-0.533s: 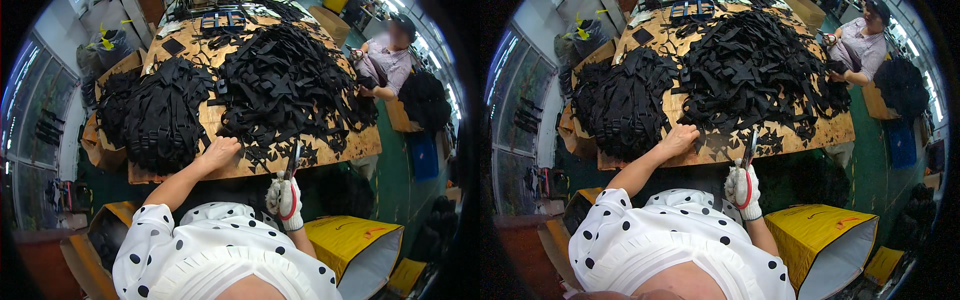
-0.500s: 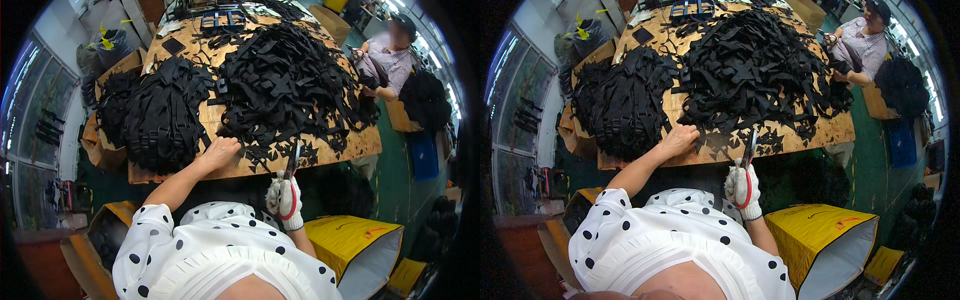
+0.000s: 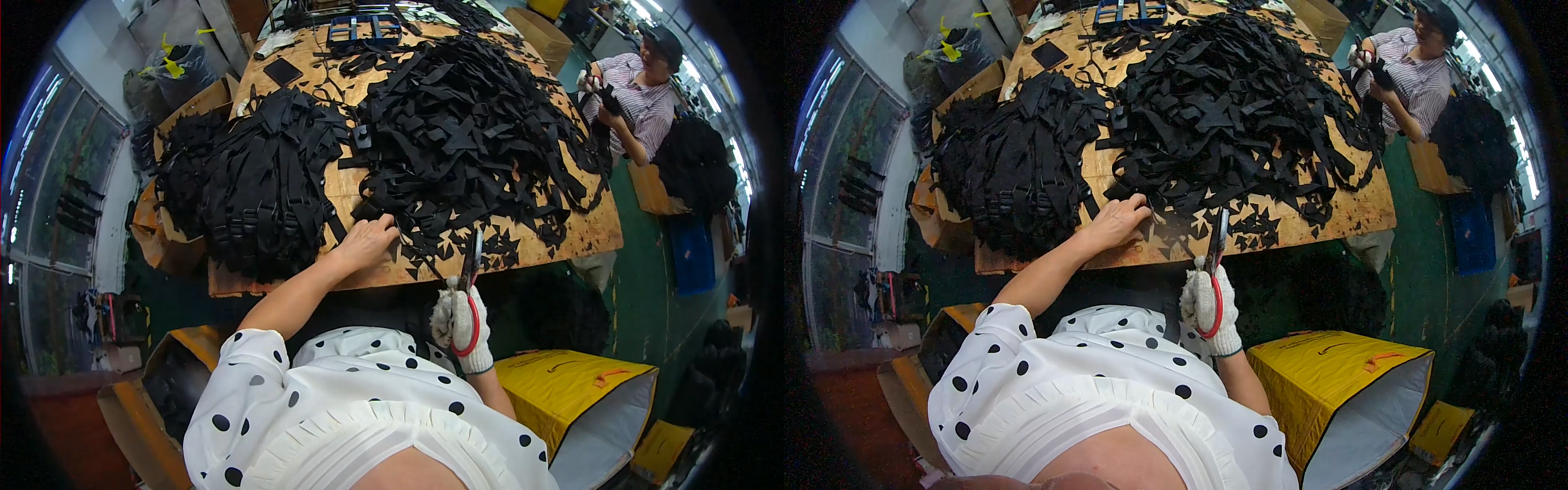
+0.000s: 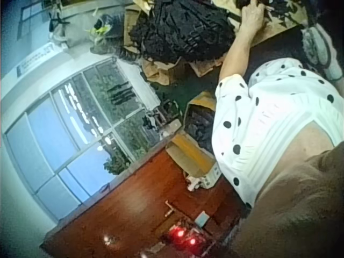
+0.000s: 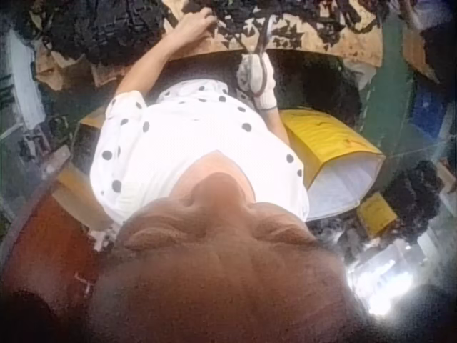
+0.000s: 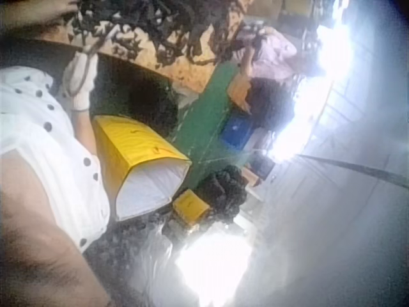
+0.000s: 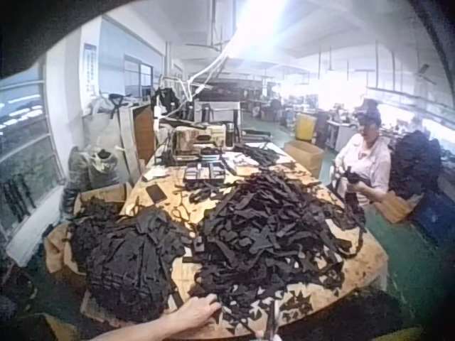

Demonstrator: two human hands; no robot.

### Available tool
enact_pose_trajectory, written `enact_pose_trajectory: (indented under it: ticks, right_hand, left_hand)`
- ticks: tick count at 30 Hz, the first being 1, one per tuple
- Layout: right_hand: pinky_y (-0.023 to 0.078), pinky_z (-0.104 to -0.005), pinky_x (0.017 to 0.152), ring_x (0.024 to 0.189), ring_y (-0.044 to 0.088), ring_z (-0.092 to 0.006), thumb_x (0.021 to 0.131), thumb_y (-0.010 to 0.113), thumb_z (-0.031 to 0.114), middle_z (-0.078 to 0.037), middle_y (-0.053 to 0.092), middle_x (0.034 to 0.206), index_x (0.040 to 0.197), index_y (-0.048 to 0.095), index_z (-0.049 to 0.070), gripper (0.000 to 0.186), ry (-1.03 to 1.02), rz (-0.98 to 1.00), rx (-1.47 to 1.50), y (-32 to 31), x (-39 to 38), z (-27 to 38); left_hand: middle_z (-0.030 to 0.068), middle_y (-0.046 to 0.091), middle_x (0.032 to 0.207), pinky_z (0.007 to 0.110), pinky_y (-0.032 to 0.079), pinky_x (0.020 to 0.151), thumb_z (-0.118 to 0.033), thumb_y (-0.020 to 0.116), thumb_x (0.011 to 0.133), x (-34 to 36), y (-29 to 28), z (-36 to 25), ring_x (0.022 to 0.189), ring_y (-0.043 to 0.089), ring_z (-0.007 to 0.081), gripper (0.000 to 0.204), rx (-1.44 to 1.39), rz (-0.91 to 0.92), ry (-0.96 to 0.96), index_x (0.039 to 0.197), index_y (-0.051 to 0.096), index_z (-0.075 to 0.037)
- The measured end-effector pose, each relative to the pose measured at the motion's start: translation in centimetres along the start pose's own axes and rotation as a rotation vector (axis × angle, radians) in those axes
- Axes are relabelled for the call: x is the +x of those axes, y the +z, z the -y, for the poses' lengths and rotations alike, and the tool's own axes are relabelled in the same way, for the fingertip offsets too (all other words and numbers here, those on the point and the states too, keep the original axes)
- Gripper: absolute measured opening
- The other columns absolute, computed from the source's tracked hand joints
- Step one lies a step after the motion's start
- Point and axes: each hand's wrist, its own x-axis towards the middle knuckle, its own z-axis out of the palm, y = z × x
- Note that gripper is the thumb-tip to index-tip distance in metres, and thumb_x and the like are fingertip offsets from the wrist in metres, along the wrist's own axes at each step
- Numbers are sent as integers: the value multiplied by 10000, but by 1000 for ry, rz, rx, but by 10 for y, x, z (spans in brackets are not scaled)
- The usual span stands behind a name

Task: The person picks up and separates black fabric pieces on a work table, using shears to trim individual pieces before placing them onto a pile.

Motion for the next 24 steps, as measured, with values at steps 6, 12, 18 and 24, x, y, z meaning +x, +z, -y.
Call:
enact_pose_trajectory:
  ticks: [6, 12, 18, 24]
  right_hand:
    - [403, -242, 491, 550, 481, -104, 914, 509, 200, -20, 516, 697, 1127, 488, 51, 261, -28, -51, -178, 1, 1, -3]
    - [443, -269, 574, 628, 542, -116, 902, 520, 200, -42, 575, 776, 1090, 530, 32, 253, -62, -80, -530, -4, 5, -8]
    - [430, -232, 491, 585, 521, -93, 876, 565, 153, -34, 556, 806, 1200, 433, 74, 359, -69, -62, -134, 20, 15, 10]
    - [446, -230, 496, 606, 533, -94, 857, 570, 119, -34, 553, 838, 1216, 407, 71, 397, -345, -100, -250, 39, 28, 28]
  left_hand:
    - [132, 540, 955, 415, 472, 716, -158, 749, 653, 1, 3, 1, 839, 587, 333, 416, -89, 83, -128, 1014, 563, -72]
    - [140, 606, 892, 390, 483, 721, -177, 696, 716, -6, -8, 1, 849, 602, 332, 313, -219, -50, -264, 983, 608, -38]
    - [87, 663, 851, 279, 483, 680, -127, 636, 793, 0, -39, -30, 727, 616, 156, 209, -1004, -40, -462, 950, 642, 10]
    - [20, 601, 762, 220, 447, 596, -117, 607, 846, 0, -34, -60, 679, 542, 47, 157, -1291, 108, -465, 944, 623, 5]
